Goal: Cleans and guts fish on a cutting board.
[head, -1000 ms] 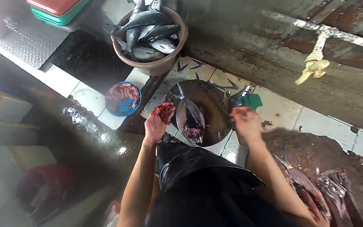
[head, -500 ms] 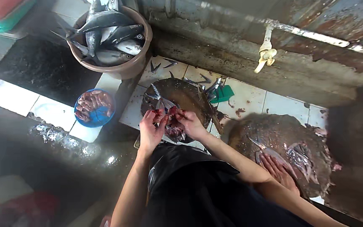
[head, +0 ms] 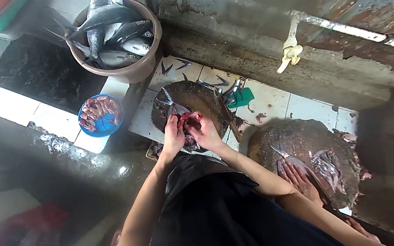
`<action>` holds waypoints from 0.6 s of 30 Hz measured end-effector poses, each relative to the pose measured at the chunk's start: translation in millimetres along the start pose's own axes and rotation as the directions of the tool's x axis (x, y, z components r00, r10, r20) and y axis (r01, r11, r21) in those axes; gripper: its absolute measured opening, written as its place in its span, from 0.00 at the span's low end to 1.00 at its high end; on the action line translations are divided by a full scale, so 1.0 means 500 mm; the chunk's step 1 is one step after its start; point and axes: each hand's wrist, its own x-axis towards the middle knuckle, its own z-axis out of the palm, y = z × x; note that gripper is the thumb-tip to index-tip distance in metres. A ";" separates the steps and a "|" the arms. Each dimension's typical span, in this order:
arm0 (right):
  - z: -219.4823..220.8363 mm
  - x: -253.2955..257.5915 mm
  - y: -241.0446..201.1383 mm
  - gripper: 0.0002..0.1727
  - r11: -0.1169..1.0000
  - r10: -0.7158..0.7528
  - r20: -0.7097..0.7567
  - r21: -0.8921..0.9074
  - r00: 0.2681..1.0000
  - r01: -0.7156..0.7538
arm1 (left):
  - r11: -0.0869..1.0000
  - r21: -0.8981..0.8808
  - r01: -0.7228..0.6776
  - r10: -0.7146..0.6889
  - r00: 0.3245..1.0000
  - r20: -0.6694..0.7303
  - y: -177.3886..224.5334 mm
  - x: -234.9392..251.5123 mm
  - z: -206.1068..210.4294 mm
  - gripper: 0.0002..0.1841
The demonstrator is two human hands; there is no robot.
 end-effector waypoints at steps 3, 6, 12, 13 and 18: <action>0.010 0.003 0.004 0.21 0.998 -0.048 -0.060 -0.040 0.997 0.046 | 0.985 -0.146 0.096 -0.099 0.995 -0.014 0.001 0.001 0.014 0.11; 0.014 0.006 0.007 0.18 0.987 -0.113 -0.130 -0.131 0.985 0.096 | 0.947 -0.282 0.153 -0.152 0.988 0.027 0.005 0.007 0.024 0.11; 0.015 0.011 0.017 0.14 0.995 -0.082 -0.218 -0.076 0.973 0.067 | 0.931 -0.291 0.221 -0.213 0.975 0.059 0.019 0.015 0.049 0.16; 0.014 0.014 0.018 0.13 0.998 -0.063 -0.230 -0.033 0.971 0.057 | 0.896 -0.379 0.232 -0.227 0.972 0.057 0.017 0.014 0.056 0.16; 0.008 0.018 0.023 0.08 0.982 0.050 -0.315 0.187 0.948 0.011 | 0.516 -0.843 0.152 -0.261 0.965 0.014 0.024 0.013 0.064 0.17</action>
